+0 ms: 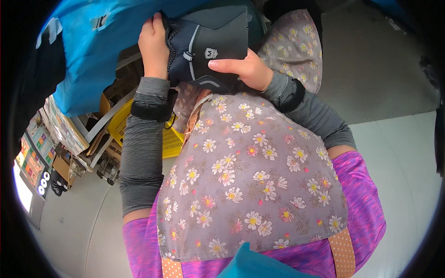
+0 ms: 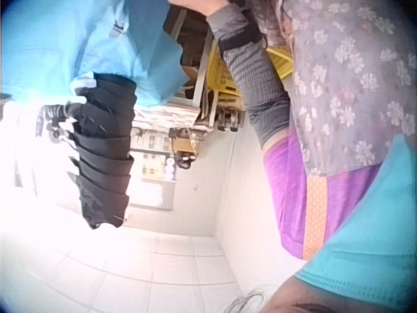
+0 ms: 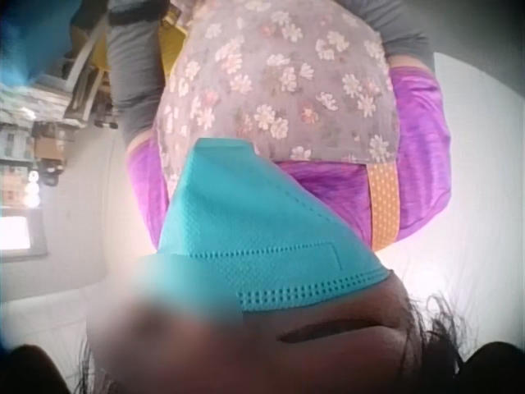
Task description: Manually insert a foam padding component into the interior of a black shoe upper.
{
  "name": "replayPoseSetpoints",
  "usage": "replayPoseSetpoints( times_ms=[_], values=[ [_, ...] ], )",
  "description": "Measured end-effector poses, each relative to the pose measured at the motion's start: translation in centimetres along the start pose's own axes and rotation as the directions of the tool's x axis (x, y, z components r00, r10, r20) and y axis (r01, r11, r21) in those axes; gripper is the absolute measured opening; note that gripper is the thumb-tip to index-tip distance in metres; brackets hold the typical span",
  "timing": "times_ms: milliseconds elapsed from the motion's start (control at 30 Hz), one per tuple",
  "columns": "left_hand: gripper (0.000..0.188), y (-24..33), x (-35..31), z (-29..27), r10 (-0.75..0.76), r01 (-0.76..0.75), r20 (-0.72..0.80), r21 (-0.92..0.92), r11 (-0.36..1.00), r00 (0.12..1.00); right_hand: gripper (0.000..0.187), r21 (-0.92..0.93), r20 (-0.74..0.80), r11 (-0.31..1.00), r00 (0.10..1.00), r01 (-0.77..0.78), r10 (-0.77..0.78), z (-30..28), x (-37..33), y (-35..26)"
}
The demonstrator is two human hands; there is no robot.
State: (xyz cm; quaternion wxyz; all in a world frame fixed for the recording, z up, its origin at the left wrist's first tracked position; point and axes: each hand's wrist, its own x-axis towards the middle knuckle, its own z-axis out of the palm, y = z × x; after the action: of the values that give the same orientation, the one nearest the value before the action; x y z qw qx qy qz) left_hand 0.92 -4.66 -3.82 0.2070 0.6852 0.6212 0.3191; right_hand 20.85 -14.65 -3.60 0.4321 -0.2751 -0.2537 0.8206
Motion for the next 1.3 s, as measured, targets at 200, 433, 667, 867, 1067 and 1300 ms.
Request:
replayPoseSetpoints(
  times_ms=[200,433,667,867,1067,1300],
  values=[
    [0.033,-0.8,0.6,0.5,-0.135,0.146,0.206,-0.038,0.989,0.969,0.042,0.031,0.037,0.996,0.996,0.082,-0.083,-0.2,-0.1,0.4],
    [0.036,-0.5,0.1,0.4,-0.020,0.021,0.081,-0.014,1.000,0.996,0.044,-0.020,0.054,0.999,0.998,0.038,-0.037,-0.8,0.1,0.6],
    [0.040,2.5,-0.1,-1.2,-0.087,0.087,-0.008,0.046,0.995,0.996,0.044,-0.078,0.045,0.991,0.994,0.105,-0.102,-0.1,-0.4,0.2],
    [0.035,1.5,-0.5,-0.2,-0.031,0.028,-0.049,-0.065,0.998,0.998,0.044,-0.131,0.074,0.986,0.993,0.100,-0.091,-0.5,0.2,0.2],
    [0.034,0.4,-0.3,0.8,-0.012,0.015,0.022,-0.135,0.991,1.000,0.050,-0.198,0.074,0.964,0.984,0.176,-0.165,-0.8,-0.3,0.3],
    [0.037,-0.9,-0.8,1.0,-0.160,0.156,-0.001,-0.221,0.963,0.987,0.057,0.002,0.081,1.000,0.997,-0.020,0.020,-2.8,-0.9,3.0]
  ],
)
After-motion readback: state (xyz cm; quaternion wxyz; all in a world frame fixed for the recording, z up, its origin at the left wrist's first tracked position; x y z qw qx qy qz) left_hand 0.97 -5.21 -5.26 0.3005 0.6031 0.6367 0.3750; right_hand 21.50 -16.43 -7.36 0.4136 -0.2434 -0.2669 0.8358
